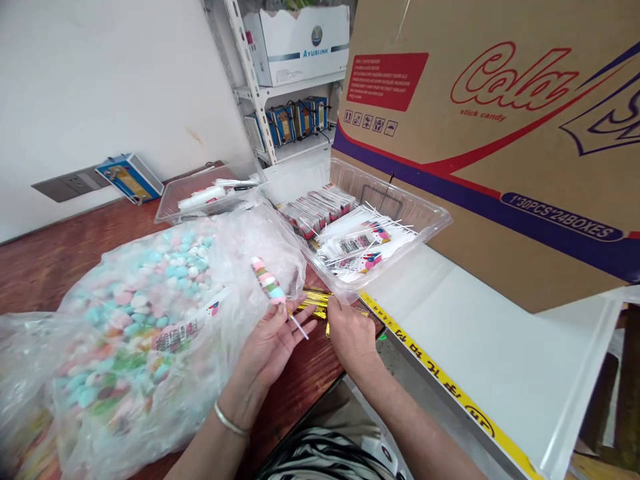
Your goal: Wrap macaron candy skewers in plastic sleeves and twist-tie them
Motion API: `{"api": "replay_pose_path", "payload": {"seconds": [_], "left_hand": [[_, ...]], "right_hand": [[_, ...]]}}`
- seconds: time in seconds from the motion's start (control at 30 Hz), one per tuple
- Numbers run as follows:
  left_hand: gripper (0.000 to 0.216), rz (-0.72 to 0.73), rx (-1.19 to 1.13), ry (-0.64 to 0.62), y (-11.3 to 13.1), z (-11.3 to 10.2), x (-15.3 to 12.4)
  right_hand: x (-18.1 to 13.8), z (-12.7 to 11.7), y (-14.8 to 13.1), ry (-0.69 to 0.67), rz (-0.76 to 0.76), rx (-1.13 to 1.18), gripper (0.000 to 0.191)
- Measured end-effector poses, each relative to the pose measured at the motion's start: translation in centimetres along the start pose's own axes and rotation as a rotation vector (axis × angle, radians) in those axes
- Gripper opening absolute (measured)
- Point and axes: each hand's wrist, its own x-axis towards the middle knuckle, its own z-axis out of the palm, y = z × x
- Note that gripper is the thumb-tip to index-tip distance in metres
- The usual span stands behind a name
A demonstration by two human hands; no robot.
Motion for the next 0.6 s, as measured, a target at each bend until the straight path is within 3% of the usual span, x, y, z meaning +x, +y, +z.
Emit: {"api": "replay_pose_path", "payload": {"seconds": [0.13, 0.27, 0.43, 0.6], "left_hand": [[0.016, 0.014, 0.026, 0.050, -1.4, -0.1, 1.7], [0.018, 0.023, 0.067, 0.074, -1.4, -0.4, 2.3], [0.014, -0.011, 0.080, 0.116, -1.1, -0.5, 2.4], [0.016, -0.011, 0.096, 0.138, -1.0, -0.2, 2.3]], "right_hand": [[-1.4, 0.5, 1.0, 0.022, -0.054, 0.034, 0.026], [-2.9, 1.3, 2.2, 0.032, -0.160, 0.049, 0.021], [-3.5, 1.4, 3.4, 0.038, -0.049, 0.033, 0.027], [-1.1, 1.1, 1.4, -0.050, -0.041, 0.035, 0.030]]}}
